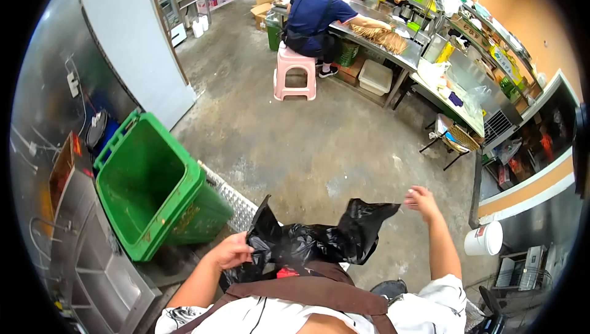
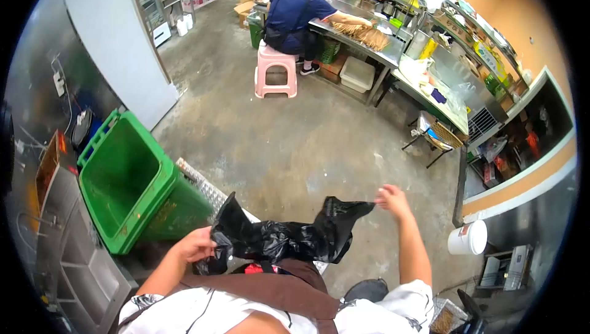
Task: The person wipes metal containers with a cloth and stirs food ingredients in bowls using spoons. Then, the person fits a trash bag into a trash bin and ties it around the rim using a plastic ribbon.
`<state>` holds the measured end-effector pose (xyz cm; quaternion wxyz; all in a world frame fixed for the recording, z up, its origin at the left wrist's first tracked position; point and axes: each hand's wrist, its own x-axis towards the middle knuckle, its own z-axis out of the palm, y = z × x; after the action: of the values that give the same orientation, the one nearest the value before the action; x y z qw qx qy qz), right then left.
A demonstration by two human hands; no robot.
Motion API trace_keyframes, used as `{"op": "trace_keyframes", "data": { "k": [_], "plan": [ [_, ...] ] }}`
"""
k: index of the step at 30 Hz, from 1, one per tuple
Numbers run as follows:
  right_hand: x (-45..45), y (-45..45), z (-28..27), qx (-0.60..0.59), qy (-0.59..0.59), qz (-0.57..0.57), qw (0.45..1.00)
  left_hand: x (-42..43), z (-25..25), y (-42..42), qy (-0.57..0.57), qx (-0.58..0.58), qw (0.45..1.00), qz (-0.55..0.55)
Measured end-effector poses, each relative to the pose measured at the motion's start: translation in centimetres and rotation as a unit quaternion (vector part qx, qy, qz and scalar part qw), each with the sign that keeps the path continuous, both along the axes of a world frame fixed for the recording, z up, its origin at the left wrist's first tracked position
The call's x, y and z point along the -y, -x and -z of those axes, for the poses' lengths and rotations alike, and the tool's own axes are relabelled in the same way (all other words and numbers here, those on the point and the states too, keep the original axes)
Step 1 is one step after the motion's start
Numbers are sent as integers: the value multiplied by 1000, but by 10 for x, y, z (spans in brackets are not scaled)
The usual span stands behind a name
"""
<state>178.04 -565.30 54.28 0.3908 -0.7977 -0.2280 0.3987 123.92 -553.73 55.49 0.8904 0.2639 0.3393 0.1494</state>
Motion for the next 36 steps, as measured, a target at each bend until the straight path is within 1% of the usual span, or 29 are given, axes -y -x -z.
{"op": "trace_keyframes", "data": {
  "k": [1,2,3,4,5,7,9,10,11,12,13,14,16,17,19,20,21,23,24,25,28,29,31,32,33,34,35,36],
  "plan": [
    [-18,29,-19,-62,-40,-52,996,-14,-2,-20,-25,-10,999,24],
    [-33,50,-21,-134,-82,-115,981,-25,-3,-44,-45,-87,995,11],
    [-50,73,-24,-179,-113,-182,960,-34,-1,-68,-57,-164,985,-4],
    [-68,99,-35,-171,-108,-258,945,-47,7,-89,-119,-125,985,17],
    [-82,115,-36,-164,-130,-330,921,-50,-17,-123,-114,-167,977,-65],
    [-113,143,-22,-168,-174,-345,907,-72,-6,-168,-187,-228,952,-79],
    [-144,159,-22,-114,-218,-337,909,-86,-16,-206,-220,-233,942,-102],
    [-156,160,-27,-78,-215,-328,916,-95,-5,-218,-250,-244,930,-115],
    [-167,159,-32,-41,-213,-317,923,-100,-12,-234,-266,-240,923,-138],
    [-176,159,-29,-16,-233,-297,926,-111,-1,-243,-270,-251,917,-153],
    [-186,154,-27,-20,-234,-299,925,-120,13,-251,-270,-262,911,-167],
    [-195,149,-27,-50,-229,-292,927,-125,13,-257,-266,-265,911,-169],
    [-211,136,-20,-131,-221,-289,922,-134,15,-269,-208,-199,937,-198],
    [-219,131,-18,-141,-225,-299,917,-136,12,-274,-202,-200,937,-204],
    [-224,122,-21,-126,-222,-315,914,-139,3,-279,-69,-156,970,-172],
    [-227,119,-17,-144,-239,-318,906,-140,9,-278,-62,-104,976,-181],
    [-229,117,-18,-164,-231,-304,910,-142,12,-274,-31,-47,985,-166],
    [-232,114,-14,-139,-237,-295,915,-147,11,-270,-5,72,981,-180],
    [-234,114,-10,-161,-257,-290,908,-149,4,-269,3,61,982,-177],
    [-235,113,-8,-175,-254,-283,908,-151,4,-266,-11,45,983,-178],
    [-239,113,-2,-166,-264,-283,907,-161,1,-252,-40,58,979,-189],
    [-239,113,-8,-138,-259,-280,914,-164,0,-247,-43,65,977,-197],
    [-240,108,-2,-141,-250,-250,925,-169,-2,-238,-71,58,971,-220],
    [-240,105,-2,-90,-249,-241,934,-173,-3,-231,-88,36,963,-252],
    [-240,100,0,5,-240,-239,941,-177,-5,-222,-100,27,954,-281],
    [-244,88,15,107,-218,-252,937,-183,-7,-211,-94,15,942,-321],
    [-246,80,12,214,-246,-249,912,-188,-8,-198,-90,21,933,-348],
    [-249,67,21,255,-261,-242,899,-193,-6,-183,-89,29,917,-387]
  ]
}}
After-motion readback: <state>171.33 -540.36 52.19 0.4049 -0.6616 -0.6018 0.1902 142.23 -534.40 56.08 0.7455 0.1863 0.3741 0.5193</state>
